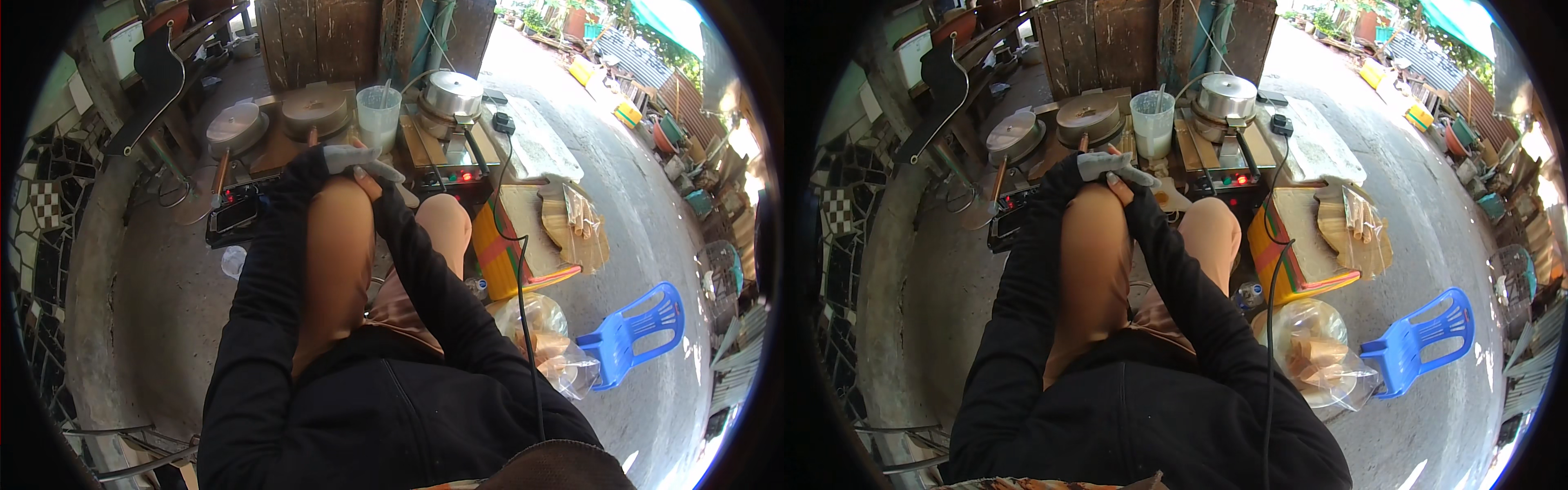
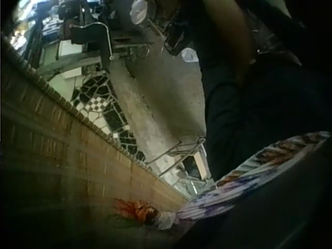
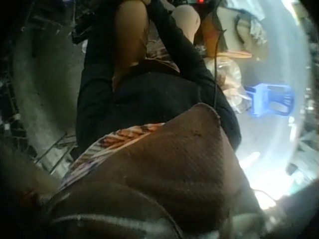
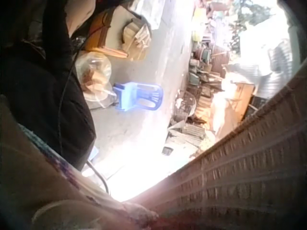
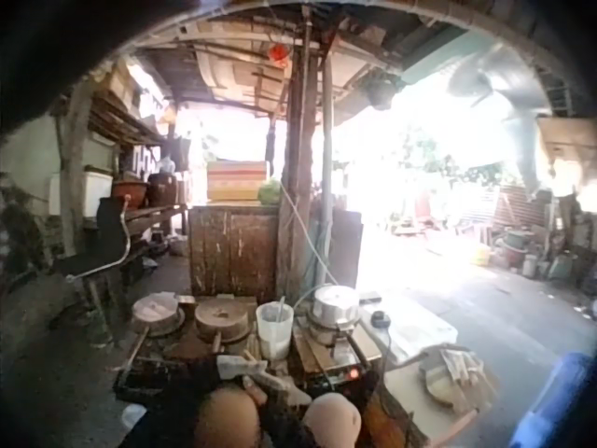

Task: Preparing and packaging small flatbreads or crepes on multiple heated circular plates.

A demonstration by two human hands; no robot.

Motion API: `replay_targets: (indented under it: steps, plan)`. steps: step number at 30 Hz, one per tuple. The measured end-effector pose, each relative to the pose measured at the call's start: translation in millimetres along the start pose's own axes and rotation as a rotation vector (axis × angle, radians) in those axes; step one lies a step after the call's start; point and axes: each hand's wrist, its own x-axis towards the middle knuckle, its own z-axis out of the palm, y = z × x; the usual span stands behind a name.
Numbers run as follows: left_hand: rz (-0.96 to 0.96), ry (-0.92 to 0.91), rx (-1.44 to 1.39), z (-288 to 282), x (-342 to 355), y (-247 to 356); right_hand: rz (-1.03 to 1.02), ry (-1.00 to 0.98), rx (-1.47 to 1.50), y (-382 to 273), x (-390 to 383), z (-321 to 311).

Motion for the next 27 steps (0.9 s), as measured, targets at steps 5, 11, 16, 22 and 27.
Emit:
replay_targets:
  steps: [5,11,16,22,27]
  plan:
    - [-0.015,-0.023,0.051,6,-7,1,-0.007,0.009,-0.008,2,0,0]
    - [-0.033,-0.05,0.112,14,-7,6,0.003,0.006,-0.028,3,1,-2]
    - [-0.051,-0.073,0.162,18,-10,10,-0.008,0.004,-0.021,3,1,-2]
    - [-0.072,-0.098,0.221,21,-16,15,0.011,-0.006,0.005,-1,-1,0]
    - [-0.089,-0.122,0.272,27,-19,16,0.001,-0.007,-0.021,0,1,-1]
